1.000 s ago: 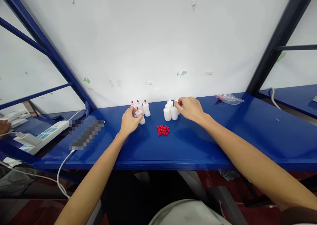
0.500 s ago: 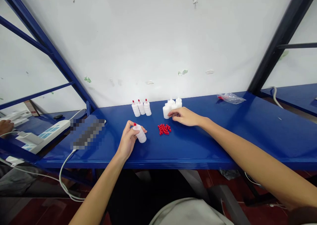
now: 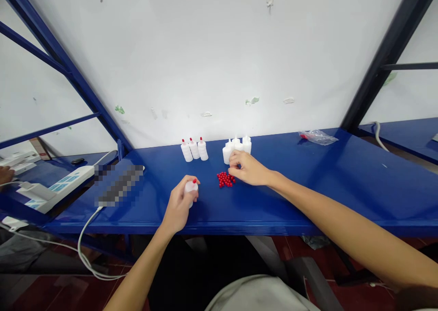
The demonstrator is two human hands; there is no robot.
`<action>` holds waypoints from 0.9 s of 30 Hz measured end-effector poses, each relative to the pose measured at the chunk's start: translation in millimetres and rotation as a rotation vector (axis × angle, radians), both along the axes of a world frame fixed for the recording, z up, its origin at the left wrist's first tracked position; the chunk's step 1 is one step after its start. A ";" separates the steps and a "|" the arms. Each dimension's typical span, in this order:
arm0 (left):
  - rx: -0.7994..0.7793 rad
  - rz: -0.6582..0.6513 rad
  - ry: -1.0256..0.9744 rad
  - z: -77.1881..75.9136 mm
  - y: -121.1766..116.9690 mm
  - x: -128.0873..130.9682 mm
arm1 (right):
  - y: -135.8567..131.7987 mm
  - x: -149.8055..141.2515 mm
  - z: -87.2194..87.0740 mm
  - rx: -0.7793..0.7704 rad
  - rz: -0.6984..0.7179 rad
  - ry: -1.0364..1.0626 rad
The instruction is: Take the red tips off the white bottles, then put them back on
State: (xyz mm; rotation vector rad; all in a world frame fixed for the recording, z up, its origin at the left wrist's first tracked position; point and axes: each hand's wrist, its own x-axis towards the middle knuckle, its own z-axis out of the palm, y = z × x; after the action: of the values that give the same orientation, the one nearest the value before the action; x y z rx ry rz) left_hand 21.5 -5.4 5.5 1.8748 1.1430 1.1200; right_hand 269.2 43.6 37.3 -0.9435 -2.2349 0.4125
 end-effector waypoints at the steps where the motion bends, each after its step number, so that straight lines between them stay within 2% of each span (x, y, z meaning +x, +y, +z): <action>1: 0.072 0.025 0.141 1.3 -3.4 -0.1 | -5.5 -4.5 0.9 0.001 0.019 -0.001; 4: 0.221 -0.010 0.420 3.8 -10.3 1.0 | -19.8 -16.2 -0.4 -0.025 0.094 -0.071; 6: 0.251 -0.077 0.467 4.1 -12.2 1.3 | -25.6 -22.2 -4.2 -0.012 0.142 -0.152; 10: 0.298 -0.146 0.535 3.8 -13.2 -1.4 | -28.1 -29.5 -14.5 0.136 0.215 -0.274; 15: 0.347 -0.147 0.660 1.4 -12.6 -4.0 | -29.6 -34.0 -19.5 0.318 0.236 -0.321; 17: 0.364 -0.143 0.673 -0.7 -11.8 -2.8 | -31.5 -34.9 -18.1 0.344 0.256 -0.307; 19: 0.389 -0.123 0.679 -2.7 -11.2 -1.1 | -32.6 -33.8 -15.2 0.273 0.260 -0.250; 23: 0.424 -0.051 0.700 -5.0 -11.1 0.7 | -27.1 -21.5 -6.9 -0.020 0.159 -0.061; 25: 0.400 -0.054 0.663 -4.5 -11.3 0.0 | -20.7 -11.4 -3.1 -0.058 0.108 -0.069; 27: 0.361 -0.078 0.592 -2.8 -11.2 -1.5 | -13.8 -1.6 -0.1 -0.043 0.062 -0.183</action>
State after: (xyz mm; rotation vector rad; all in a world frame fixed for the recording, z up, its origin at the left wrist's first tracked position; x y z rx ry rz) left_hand 20.0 -16.6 2.8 2.6229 1.2128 0.7786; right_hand 267.5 29.8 37.3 -0.9706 -2.4345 0.4180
